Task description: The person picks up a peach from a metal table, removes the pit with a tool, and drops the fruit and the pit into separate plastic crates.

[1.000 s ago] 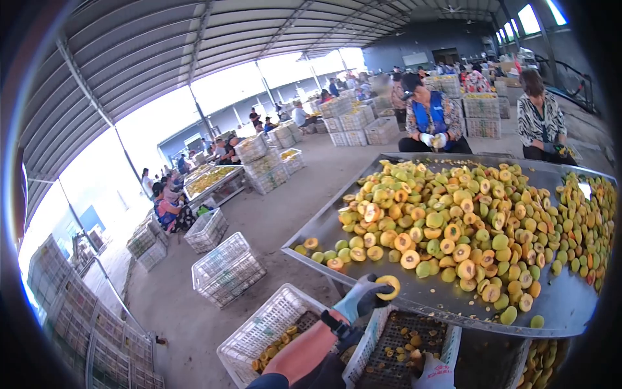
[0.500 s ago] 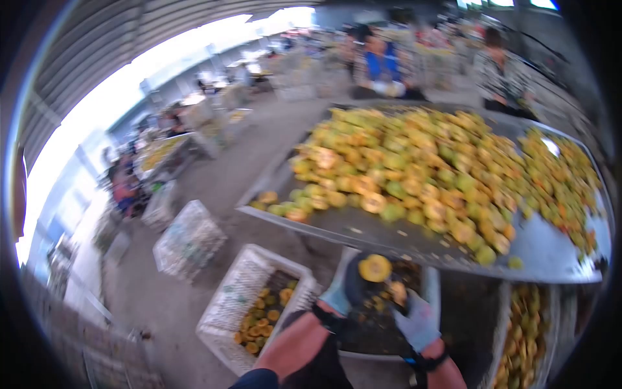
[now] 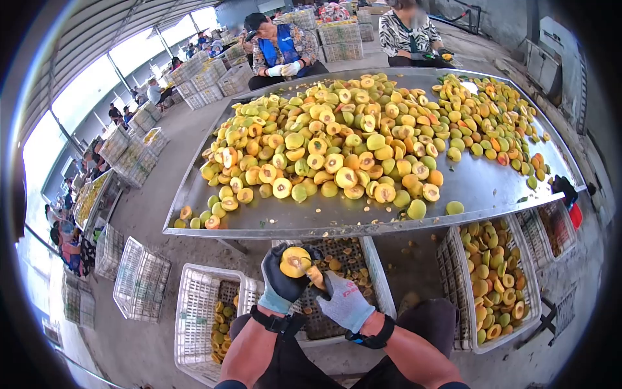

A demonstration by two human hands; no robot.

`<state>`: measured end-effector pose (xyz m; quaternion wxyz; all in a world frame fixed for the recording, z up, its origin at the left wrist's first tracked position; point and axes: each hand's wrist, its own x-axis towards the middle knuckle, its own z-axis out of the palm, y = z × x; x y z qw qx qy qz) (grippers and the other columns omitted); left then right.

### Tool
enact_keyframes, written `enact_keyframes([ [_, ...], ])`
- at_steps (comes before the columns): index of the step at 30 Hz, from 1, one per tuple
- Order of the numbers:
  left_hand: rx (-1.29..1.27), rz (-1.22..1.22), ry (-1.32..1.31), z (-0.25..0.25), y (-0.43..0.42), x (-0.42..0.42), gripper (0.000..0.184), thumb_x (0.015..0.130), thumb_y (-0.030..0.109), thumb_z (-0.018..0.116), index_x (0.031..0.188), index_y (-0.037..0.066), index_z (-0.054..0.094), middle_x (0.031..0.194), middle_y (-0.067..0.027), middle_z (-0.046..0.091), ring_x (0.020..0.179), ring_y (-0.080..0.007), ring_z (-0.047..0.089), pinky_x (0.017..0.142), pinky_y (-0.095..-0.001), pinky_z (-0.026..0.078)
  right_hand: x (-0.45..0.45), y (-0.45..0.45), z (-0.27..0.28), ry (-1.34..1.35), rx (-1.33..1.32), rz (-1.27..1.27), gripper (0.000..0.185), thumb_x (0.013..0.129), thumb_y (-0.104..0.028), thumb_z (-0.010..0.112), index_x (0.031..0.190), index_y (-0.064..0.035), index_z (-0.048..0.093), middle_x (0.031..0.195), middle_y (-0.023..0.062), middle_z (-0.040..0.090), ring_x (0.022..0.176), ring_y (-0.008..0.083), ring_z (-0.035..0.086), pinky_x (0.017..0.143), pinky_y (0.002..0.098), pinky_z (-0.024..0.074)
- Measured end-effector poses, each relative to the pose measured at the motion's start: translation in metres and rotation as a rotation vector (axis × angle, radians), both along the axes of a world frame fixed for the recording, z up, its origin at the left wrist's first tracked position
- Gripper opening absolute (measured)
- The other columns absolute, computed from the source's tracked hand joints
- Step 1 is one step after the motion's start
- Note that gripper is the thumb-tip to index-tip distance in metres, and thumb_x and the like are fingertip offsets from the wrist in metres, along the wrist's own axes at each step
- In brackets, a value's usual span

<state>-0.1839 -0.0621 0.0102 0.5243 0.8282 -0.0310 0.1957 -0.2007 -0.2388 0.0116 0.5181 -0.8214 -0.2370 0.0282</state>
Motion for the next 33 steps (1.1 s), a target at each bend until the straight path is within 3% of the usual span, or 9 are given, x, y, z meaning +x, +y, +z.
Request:
enact_keyframes([
  [3,-0.512,-0.058,0.169,-0.009,-0.005,0.004,0.034,0.065,0.003,0.077,0.096,0.0,0.065,0.091,-0.008,0.07,0.08,-0.0201,0.068,0.077,-0.0325,0.055,-0.003,0.001,0.005,0.18,-0.02,0.022,0.028,0.08,-0.018,0.065,0.097,0.001,0.054,0.084,0.0245,0.062,0.08,0.0433,0.06,0.068,0.0476,0.0474],
  [6,-0.581,-0.083,0.18,0.008,-0.016,0.002,0.024,0.077,0.011,0.066,0.097,-0.002,0.064,0.094,-0.0107,0.069,0.083,-0.0216,0.067,0.078,-0.034,0.055,-0.004,0.002,0.011,0.171,-0.053,-0.001,0.029,0.079,-0.017,0.065,0.098,0.0013,0.054,0.086,0.0245,0.062,0.082,0.0427,0.06,0.069,0.0476,0.0476],
  [13,-0.372,-0.081,0.144,0.02,-0.019,-0.008,0.026,0.068,-0.002,0.072,0.094,-0.001,0.066,0.089,-0.0076,0.07,0.082,-0.0165,0.067,0.079,-0.0287,0.054,-0.015,0.008,0.001,0.047,-0.053,-0.011,0.031,0.077,-0.016,0.066,0.099,0.0008,0.053,0.083,0.0242,0.06,0.081,0.0428,0.06,0.069,0.047,0.0478],
  [19,-0.537,-0.1,0.181,0.024,-0.022,0.0,0.026,0.07,0.0,0.068,0.096,-0.001,0.065,0.094,-0.0077,0.069,0.088,-0.0187,0.066,0.082,-0.0307,0.053,-0.009,0.013,-0.004,0.096,-0.043,-0.047,0.035,0.075,-0.016,0.066,0.101,0.002,0.051,0.083,0.024,0.06,0.081,0.0427,0.06,0.069,0.0472,0.0474],
  [21,-0.903,-0.081,0.272,0.018,-0.024,0.002,0.016,0.076,-0.002,0.061,0.092,-0.004,0.063,0.088,-0.0107,0.07,0.083,-0.0195,0.067,0.077,-0.0307,0.055,-0.011,0.014,-0.006,0.043,-0.029,-0.054,0.031,0.076,-0.014,0.065,0.098,0.0021,0.05,0.081,0.0244,0.059,0.08,0.0439,0.059,0.068,0.0472,0.0472],
  [22,-0.904,-0.081,0.272,0.014,-0.022,0.002,0.016,0.076,-0.002,0.061,0.092,-0.004,0.063,0.088,-0.0107,0.07,0.083,-0.0195,0.067,0.077,-0.0307,0.055,-0.011,0.016,-0.006,0.043,-0.03,-0.053,0.031,0.076,-0.014,0.065,0.098,0.0021,0.05,0.081,0.0244,0.059,0.08,0.0439,0.059,0.068,0.0472,0.0472],
  [24,-0.236,-0.058,-0.076,0.004,-0.017,0.002,0.018,0.072,-0.001,0.065,0.09,-0.004,0.063,0.088,-0.0107,0.069,0.082,-0.0186,0.066,0.076,-0.031,0.055,-0.012,0.022,-0.008,0.129,0.029,-0.046,0.026,0.077,-0.011,0.062,0.095,0.0018,0.05,0.08,0.0247,0.057,0.078,0.0452,0.058,0.066,0.0474,0.0467],
  [31,-0.354,0.027,-0.054,-0.027,-0.01,0.002,0.026,0.066,-0.002,0.069,0.09,-0.004,0.059,0.086,-0.0101,0.069,0.08,-0.0176,0.066,0.075,-0.0307,0.055,-0.012,0.024,-0.016,0.042,-0.03,0.009,0.022,0.077,-0.009,0.059,0.093,0.0017,0.048,0.079,0.0253,0.057,0.076,0.0459,0.058,0.064,0.0483,0.0458],
  [33,-0.131,0.028,-0.04,-0.028,-0.004,0.001,0.026,0.067,-0.002,0.07,0.089,-0.003,0.058,0.086,-0.0101,0.069,0.08,-0.0173,0.066,0.074,-0.03,0.054,-0.011,0.024,-0.022,0.044,-0.018,0.024,0.025,0.076,-0.011,0.06,0.094,0.0022,0.048,0.079,0.0253,0.057,0.075,0.0457,0.058,0.064,0.0486,0.0459],
])
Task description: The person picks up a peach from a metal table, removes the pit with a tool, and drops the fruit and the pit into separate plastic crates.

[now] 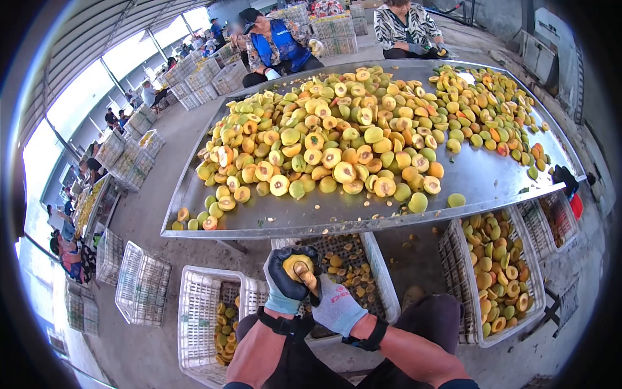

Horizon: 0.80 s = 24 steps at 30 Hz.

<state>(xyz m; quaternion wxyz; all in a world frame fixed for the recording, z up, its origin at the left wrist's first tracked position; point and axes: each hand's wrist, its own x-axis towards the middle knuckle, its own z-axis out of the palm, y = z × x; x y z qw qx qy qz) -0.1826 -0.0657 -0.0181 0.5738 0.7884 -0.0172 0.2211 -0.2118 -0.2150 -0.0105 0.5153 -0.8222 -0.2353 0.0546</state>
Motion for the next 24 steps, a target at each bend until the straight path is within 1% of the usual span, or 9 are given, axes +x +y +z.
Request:
enact_keyframes([
  [4,-0.061,-0.094,-0.024,0.018,0.0,0.002,0.022,0.069,-0.002,0.068,0.089,-0.003,0.059,0.085,-0.01,0.069,0.079,-0.0167,0.066,0.072,-0.0291,0.054,0.004,-0.005,-0.014,-0.127,-0.128,0.072,0.027,0.076,-0.013,0.061,0.094,0.0025,0.048,0.08,0.0255,0.058,0.076,0.0459,0.058,0.064,0.0488,0.0464],
  [7,0.016,-0.131,0.112,0.016,0.0,0.003,0.02,0.072,0.002,0.069,0.089,-0.003,0.06,0.084,-0.0103,0.069,0.078,-0.0165,0.065,0.072,-0.0293,0.054,0.002,-0.004,0.003,0.128,-0.092,0.033,0.027,0.077,-0.012,0.062,0.096,0.0025,0.049,0.081,0.0259,0.059,0.079,0.0464,0.059,0.066,0.0479,0.047],
  [9,-0.112,-0.046,-0.013,0.019,-0.014,0.004,0.018,0.077,0.007,0.069,0.089,-0.003,0.061,0.081,-0.0094,0.069,0.077,-0.0161,0.065,0.072,-0.0298,0.053,-0.003,0.006,-0.006,0.09,0.195,-0.092,0.027,0.078,-0.01,0.063,0.099,0.0018,0.051,0.081,0.025,0.059,0.082,0.046,0.06,0.067,0.0463,0.0472],
  [10,-0.101,-0.016,0.004,0.027,-0.017,0.003,0.016,0.079,0.007,0.067,0.088,-0.004,0.061,0.082,-0.0098,0.069,0.079,-0.0166,0.065,0.074,-0.0304,0.053,-0.001,0.006,-0.004,0.076,0.157,-0.074,0.03,0.08,-0.01,0.063,0.107,-0.002,0.051,0.089,0.0191,0.059,0.084,0.0395,0.061,0.068,0.0433,0.0485],
  [14,-0.219,-0.057,0.019,0.033,-0.015,0.004,0.009,0.081,0.0,0.06,0.089,-0.004,0.06,0.086,-0.0124,0.068,0.08,-0.0178,0.064,0.074,-0.0308,0.053,0.002,0.009,0.009,0.036,0.141,-0.085,0.031,0.081,-0.011,0.063,0.107,-0.0019,0.051,0.086,0.0195,0.059,0.084,0.0394,0.062,0.068,0.0426,0.049],
  [16,-0.48,-0.117,0.015,0.033,-0.017,0.002,0.011,0.082,-0.005,0.054,0.091,-0.004,0.059,0.089,-0.0149,0.067,0.08,-0.0195,0.063,0.075,-0.0311,0.053,0.002,0.01,0.01,0.087,0.11,-0.075,0.03,0.081,-0.01,0.063,0.106,-0.0018,0.051,0.087,0.0201,0.059,0.084,0.0399,0.062,0.069,0.0421,0.0492],
  [17,-0.48,-0.116,0.015,0.033,-0.015,0.002,0.011,0.082,-0.005,0.054,0.091,-0.004,0.059,0.089,-0.0149,0.067,0.08,-0.0195,0.063,0.075,-0.0311,0.053,0.003,0.01,0.011,0.088,0.11,-0.074,0.03,0.081,-0.01,0.063,0.106,-0.0018,0.051,0.087,0.0201,0.059,0.084,0.0399,0.062,0.069,0.0421,0.0492],
  [19,-0.032,-0.032,-0.014,0.034,-0.01,0.0,0.013,0.083,-0.005,0.051,0.093,-0.004,0.058,0.09,-0.0145,0.065,0.079,-0.0207,0.063,0.075,-0.0316,0.053,0.003,0.012,0.01,0.128,0.173,-0.084,0.025,0.081,-0.009,0.063,0.101,-0.0014,0.051,0.085,0.0217,0.06,0.082,0.0441,0.06,0.067,0.0443,0.0477],
  [24,-0.075,-0.046,-0.112,0.028,-0.009,-0.002,0.013,0.081,-0.001,0.053,0.092,-0.006,0.058,0.089,-0.0142,0.064,0.081,-0.0207,0.062,0.078,-0.0315,0.052,0.005,0.006,0.004,0.118,0.168,0.014,0.033,0.081,-0.011,0.064,0.11,-0.0013,0.051,0.094,0.0206,0.061,0.089,0.0414,0.061,0.075,0.043,0.049],
])
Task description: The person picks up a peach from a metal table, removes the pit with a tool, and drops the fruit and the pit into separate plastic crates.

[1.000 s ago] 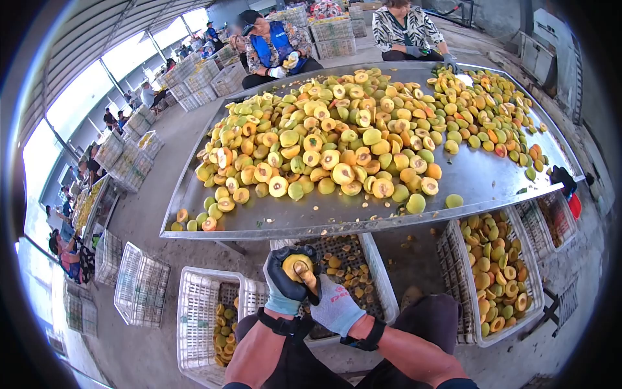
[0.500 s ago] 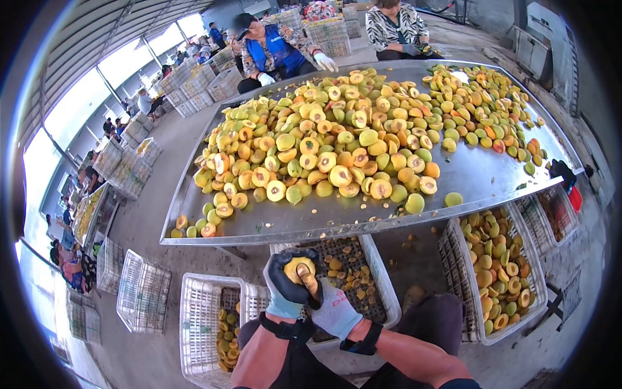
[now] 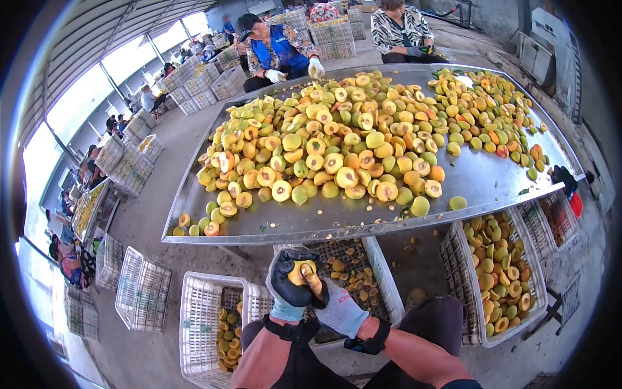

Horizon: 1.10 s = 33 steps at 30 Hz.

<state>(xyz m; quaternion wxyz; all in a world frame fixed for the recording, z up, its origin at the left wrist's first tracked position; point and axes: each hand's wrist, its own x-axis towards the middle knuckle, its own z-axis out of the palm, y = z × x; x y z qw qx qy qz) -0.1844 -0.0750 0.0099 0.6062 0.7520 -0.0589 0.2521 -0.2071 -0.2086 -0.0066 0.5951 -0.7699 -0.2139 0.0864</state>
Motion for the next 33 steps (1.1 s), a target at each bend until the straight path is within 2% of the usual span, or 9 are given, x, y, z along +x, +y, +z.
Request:
enact_keyframes([
  [9,-0.157,-0.129,0.062,-0.004,0.002,0.007,0.031,0.072,0.02,0.049,0.085,-0.007,0.059,0.089,-0.0186,0.063,0.079,-0.0278,0.063,0.079,-0.0368,0.052,0.007,-0.01,-0.024,0.032,0.117,0.173,0.044,0.081,-0.012,0.066,0.121,-0.0012,0.051,0.109,0.0195,0.06,0.1,0.0357,0.06,0.086,0.0394,0.0484],
  [11,-0.364,-0.109,0.118,-0.005,-0.004,0.009,0.034,0.073,0.022,0.049,0.085,-0.007,0.059,0.088,-0.0186,0.064,0.079,-0.0274,0.063,0.078,-0.0372,0.052,0.007,-0.006,-0.022,0.049,0.177,0.172,0.045,0.082,-0.012,0.065,0.123,-0.0013,0.051,0.109,0.0192,0.061,0.099,0.0356,0.06,0.086,0.039,0.0485],
  [14,-0.342,-0.096,0.1,0.015,-0.018,0.005,0.019,0.073,0.007,0.057,0.086,-0.006,0.06,0.088,-0.0157,0.064,0.08,-0.0247,0.063,0.077,-0.0336,0.051,0.01,-0.004,-0.017,0.169,0.264,0.138,0.038,0.084,-0.008,0.063,0.12,-0.0014,0.055,0.108,0.0153,0.063,0.099,0.0299,0.061,0.087,0.0365,0.0475],
  [17,-0.344,-0.097,0.088,0.028,-0.024,0.002,0.015,0.072,-0.008,0.062,0.085,-0.003,0.061,0.092,-0.0134,0.065,0.082,-0.0201,0.063,0.074,-0.0296,0.05,0.01,-0.007,-0.004,-0.078,0.13,0.065,0.042,0.085,-0.009,0.058,0.125,-0.0014,0.048,0.101,0.0228,0.061,0.092,0.0409,0.059,0.079,0.0419,0.0484],
  [20,-0.46,-0.158,0.209,0.029,-0.018,0.006,0.007,0.075,-0.001,0.062,0.083,-0.001,0.062,0.09,-0.0104,0.066,0.082,-0.0158,0.062,0.073,-0.0286,0.05,0.009,-0.01,-0.006,-0.026,-0.132,0.022,0.033,0.084,-0.007,0.056,0.115,-0.0004,0.049,0.098,0.0254,0.06,0.088,0.0445,0.059,0.073,0.045,0.0477],
  [22,0.195,-0.096,0.095,0.017,-0.004,0.008,0.008,0.078,0.006,0.064,0.083,-0.001,0.064,0.084,-0.0062,0.067,0.079,-0.0129,0.061,0.072,-0.0271,0.05,0.009,-0.011,-0.022,-0.178,-0.194,0.095,0.026,0.082,-0.008,0.057,0.105,0.0,0.049,0.092,0.0255,0.06,0.085,0.0468,0.058,0.069,0.0472,0.0468],
  [25,-0.031,0.005,0.164,0.016,-0.015,0.008,0.016,0.078,0.013,0.065,0.085,-0.001,0.065,0.078,-0.0039,0.067,0.074,-0.0128,0.062,0.072,-0.0267,0.05,0.002,-0.001,-0.018,-0.085,-0.093,-0.054,0.033,0.08,-0.009,0.061,0.11,0.0001,0.05,0.093,0.0177,0.059,0.082,0.0355,0.061,0.07,0.0407,0.0486],
  [29,-0.018,0.0,0.108,0.004,-0.011,0.009,0.021,0.081,0.019,0.067,0.086,-0.001,0.065,0.078,-0.0048,0.067,0.074,-0.0136,0.063,0.071,-0.0272,0.051,0.002,-0.002,0.0,0.022,-0.155,-0.062,0.036,0.078,-0.01,0.062,0.11,0.0002,0.049,0.088,0.0174,0.06,0.079,0.0376,0.062,0.067,0.0416,0.049],
  [33,-0.227,0.006,0.163,0.006,-0.015,0.007,0.035,0.084,0.032,0.069,0.085,-0.002,0.065,0.08,-0.006,0.068,0.074,-0.0149,0.064,0.071,-0.0279,0.052,0.001,0.001,-0.014,0.012,-0.146,-0.08,0.037,0.077,-0.011,0.064,0.109,-0.0002,0.048,0.085,0.0186,0.061,0.079,0.0396,0.062,0.066,0.0425,0.0486],
])
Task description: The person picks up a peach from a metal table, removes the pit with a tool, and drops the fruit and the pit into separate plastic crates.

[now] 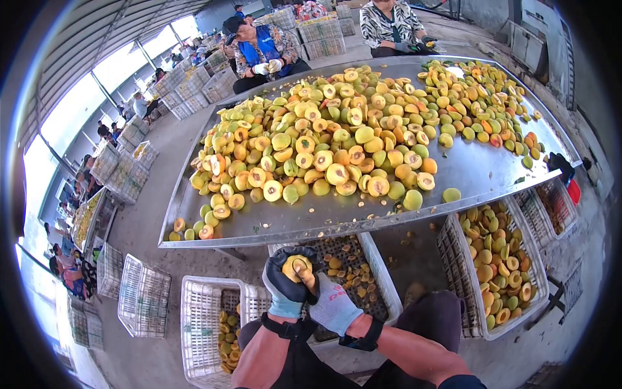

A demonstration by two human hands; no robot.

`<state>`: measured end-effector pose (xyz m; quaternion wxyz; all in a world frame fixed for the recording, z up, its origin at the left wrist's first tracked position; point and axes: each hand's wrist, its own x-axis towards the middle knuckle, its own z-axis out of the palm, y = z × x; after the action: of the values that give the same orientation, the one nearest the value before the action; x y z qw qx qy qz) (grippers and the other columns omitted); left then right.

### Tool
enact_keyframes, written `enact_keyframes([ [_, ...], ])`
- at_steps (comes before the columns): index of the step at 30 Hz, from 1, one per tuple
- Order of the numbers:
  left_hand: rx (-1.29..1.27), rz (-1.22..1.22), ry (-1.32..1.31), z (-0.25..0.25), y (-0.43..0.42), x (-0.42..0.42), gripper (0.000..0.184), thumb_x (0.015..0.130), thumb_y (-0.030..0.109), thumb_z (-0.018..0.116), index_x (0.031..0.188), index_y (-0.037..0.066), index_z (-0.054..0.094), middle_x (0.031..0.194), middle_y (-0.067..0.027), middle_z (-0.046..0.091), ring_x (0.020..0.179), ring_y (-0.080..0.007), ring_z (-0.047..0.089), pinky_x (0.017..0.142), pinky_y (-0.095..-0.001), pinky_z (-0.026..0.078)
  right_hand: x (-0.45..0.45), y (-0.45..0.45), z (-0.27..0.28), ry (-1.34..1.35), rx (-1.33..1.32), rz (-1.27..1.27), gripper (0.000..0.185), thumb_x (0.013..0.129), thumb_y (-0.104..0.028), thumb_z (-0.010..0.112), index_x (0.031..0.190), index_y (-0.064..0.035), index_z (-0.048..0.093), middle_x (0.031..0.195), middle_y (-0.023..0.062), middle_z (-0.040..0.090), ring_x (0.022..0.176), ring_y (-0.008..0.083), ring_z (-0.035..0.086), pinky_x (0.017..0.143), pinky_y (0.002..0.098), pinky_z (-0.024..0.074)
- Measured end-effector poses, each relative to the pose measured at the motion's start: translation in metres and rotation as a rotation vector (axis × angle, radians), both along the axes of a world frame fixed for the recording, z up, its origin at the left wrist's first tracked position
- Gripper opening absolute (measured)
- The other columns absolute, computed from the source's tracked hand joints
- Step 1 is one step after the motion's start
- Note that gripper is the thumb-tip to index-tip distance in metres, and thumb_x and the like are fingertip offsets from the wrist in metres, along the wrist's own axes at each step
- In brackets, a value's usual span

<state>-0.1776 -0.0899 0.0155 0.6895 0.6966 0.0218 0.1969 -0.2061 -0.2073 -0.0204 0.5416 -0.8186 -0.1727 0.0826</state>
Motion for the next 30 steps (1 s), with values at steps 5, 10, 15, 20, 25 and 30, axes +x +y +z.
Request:
enact_keyframes([
  [5,0.009,-0.007,0.027,0.005,0.003,-0.003,0.021,0.081,0.017,0.066,0.085,-0.003,0.063,0.083,-0.0081,0.068,0.076,-0.0148,0.063,0.072,-0.0285,0.051,0.002,-0.004,0.022,0.013,0.014,0.06,0.035,0.079,-0.011,0.062,0.109,0.0001,0.049,0.09,0.0186,0.06,0.081,0.0374,0.062,0.067,0.0411,0.0483],
  [10,0.206,-0.065,-0.056,-0.01,0.016,-0.003,0.013,0.076,0.002,0.06,0.087,-0.003,0.063,0.085,-0.009,0.068,0.076,-0.0167,0.064,0.071,-0.0293,0.052,0.0,-0.01,0.006,-0.032,0.027,0.11,0.027,0.08,-0.009,0.059,0.103,0.0015,0.05,0.09,0.0244,0.061,0.088,0.0447,0.06,0.072,0.0466,0.0479],
  [15,-0.139,-0.382,0.092,-0.01,0.023,-0.001,0.015,0.078,0.003,0.061,0.092,-0.002,0.064,0.086,-0.0101,0.067,0.08,-0.0196,0.066,0.071,-0.0303,0.054,0.0,-0.02,-0.019,-0.122,-0.046,0.263,0.029,0.08,-0.01,0.059,0.105,0.0018,0.051,0.091,0.0243,0.062,0.087,0.0434,0.061,0.072,0.0462,0.0485],
  [20,0.002,-0.492,0.106,-0.03,0.034,0.008,0.016,0.077,0.001,0.061,0.093,-0.003,0.064,0.086,-0.0095,0.067,0.078,-0.0181,0.066,0.071,-0.0297,0.054,-0.001,-0.021,-0.011,-0.064,-0.095,0.247,0.033,0.078,-0.01,0.06,0.107,0.0031,0.051,0.089,0.0251,0.061,0.085,0.0434,0.061,0.072,0.0465,0.0491],
  [25,0.212,-0.336,0.146,-0.031,0.03,0.009,0.015,0.077,0.003,0.062,0.09,-0.003,0.064,0.082,-0.0075,0.066,0.075,-0.0161,0.064,0.067,-0.028,0.053,-0.006,-0.015,0.005,0.067,-0.266,0.126,0.038,0.08,-0.009,0.06,0.115,0.0019,0.05,0.092,0.021,0.063,0.087,0.038,0.064,0.073,0.0409,0.0504],
  [30,-0.027,-0.313,0.19,-0.032,0.037,0.01,0.015,0.077,0.006,0.061,0.089,-0.002,0.064,0.083,-0.007,0.066,0.074,-0.0164,0.064,0.067,-0.029,0.053,-0.001,-0.011,0.001,0.053,-0.07,0.091,0.036,0.08,-0.013,0.066,0.11,0.0007,0.053,0.088,0.0209,0.063,0.083,0.039,0.063,0.071,0.0432,0.0498],
])
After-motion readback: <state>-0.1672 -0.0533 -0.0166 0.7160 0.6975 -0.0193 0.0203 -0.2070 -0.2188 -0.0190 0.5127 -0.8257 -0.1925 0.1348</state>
